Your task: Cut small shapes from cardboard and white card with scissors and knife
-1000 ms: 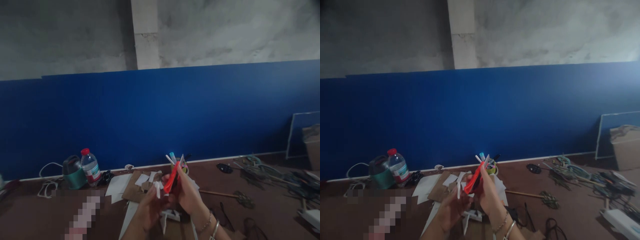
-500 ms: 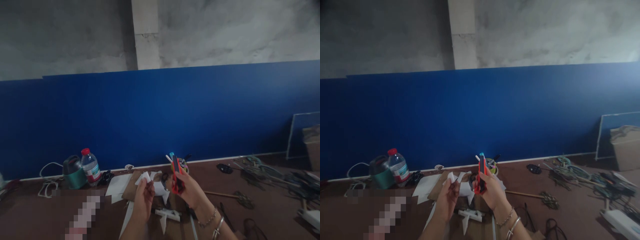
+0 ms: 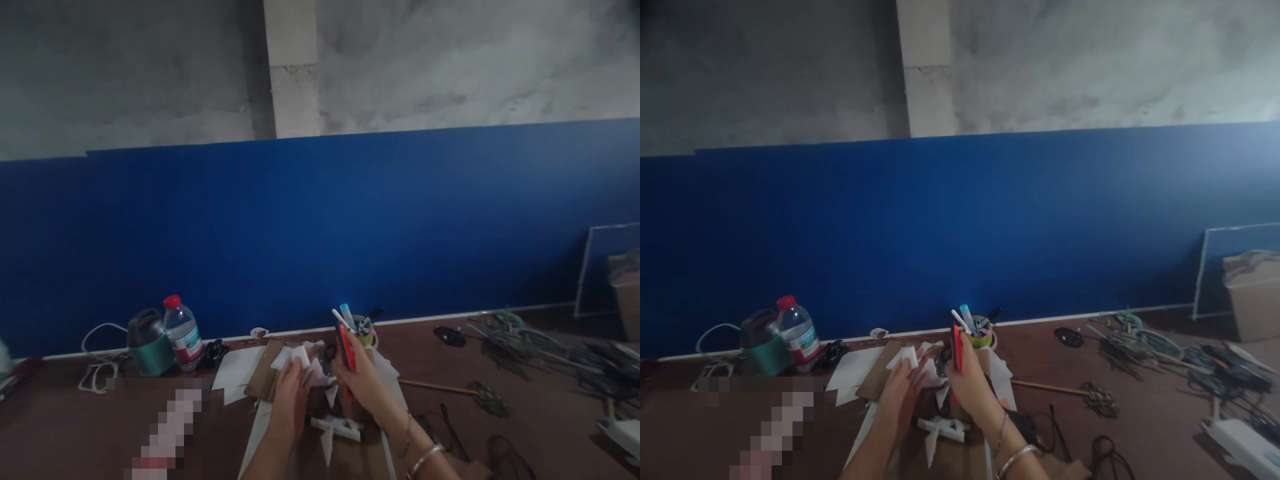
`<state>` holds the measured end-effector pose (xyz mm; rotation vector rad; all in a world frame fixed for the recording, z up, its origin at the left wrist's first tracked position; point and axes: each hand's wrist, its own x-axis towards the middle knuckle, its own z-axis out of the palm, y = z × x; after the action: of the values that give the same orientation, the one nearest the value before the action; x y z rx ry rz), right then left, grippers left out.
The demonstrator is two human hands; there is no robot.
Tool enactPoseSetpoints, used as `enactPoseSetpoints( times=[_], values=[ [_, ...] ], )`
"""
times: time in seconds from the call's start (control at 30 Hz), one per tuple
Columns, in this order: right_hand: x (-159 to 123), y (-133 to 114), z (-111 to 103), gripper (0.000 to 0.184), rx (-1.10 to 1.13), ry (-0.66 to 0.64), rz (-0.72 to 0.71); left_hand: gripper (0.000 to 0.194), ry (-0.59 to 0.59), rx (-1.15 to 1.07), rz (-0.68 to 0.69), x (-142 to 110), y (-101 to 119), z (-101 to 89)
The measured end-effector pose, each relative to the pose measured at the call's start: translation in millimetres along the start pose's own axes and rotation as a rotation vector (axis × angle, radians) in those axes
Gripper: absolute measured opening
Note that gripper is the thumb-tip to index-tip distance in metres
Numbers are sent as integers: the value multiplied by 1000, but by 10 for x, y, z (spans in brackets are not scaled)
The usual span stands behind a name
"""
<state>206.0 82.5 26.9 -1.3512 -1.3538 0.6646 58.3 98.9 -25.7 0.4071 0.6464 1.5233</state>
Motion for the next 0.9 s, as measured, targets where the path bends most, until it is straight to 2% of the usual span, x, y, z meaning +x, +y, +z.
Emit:
enactPoseSetpoints(
  times=[0.1, 0.2, 0.27, 0.33, 0.47, 0.57, 0.67, 0.8, 0.9],
  values=[
    [20, 116, 40, 58, -277, 43, -204, 26, 23, 40, 63, -38, 20, 24],
    [-10, 97, 25, 43, -559, 41, -298, 24, 81, 31, 126, -15, 7, -1],
    [-48, 42, 8, 28, -697, -61, -314, 21, 114, 28, 181, 23, -17, -34],
    [-87, -12, 0, 23, -788, -214, -296, 22, 87, 35, 209, 53, -32, -56],
    [-138, -83, 8, 39, -900, -428, -196, 24, 134, 39, 192, 53, -20, -45],
    [-158, -111, 9, 48, -924, -419, -184, 23, 119, 41, 191, 39, -6, -32],
    [-170, -116, 5, 47, -932, -387, -235, 25, 104, 38, 199, 38, -3, -33],
    [-169, -122, 8, 46, -991, -530, -220, 28, 131, 37, 227, 34, 7, -22],
    [-154, -148, 6, 44, -1005, -560, -216, 28, 148, 43, 233, 33, 15, -11]
  ],
)
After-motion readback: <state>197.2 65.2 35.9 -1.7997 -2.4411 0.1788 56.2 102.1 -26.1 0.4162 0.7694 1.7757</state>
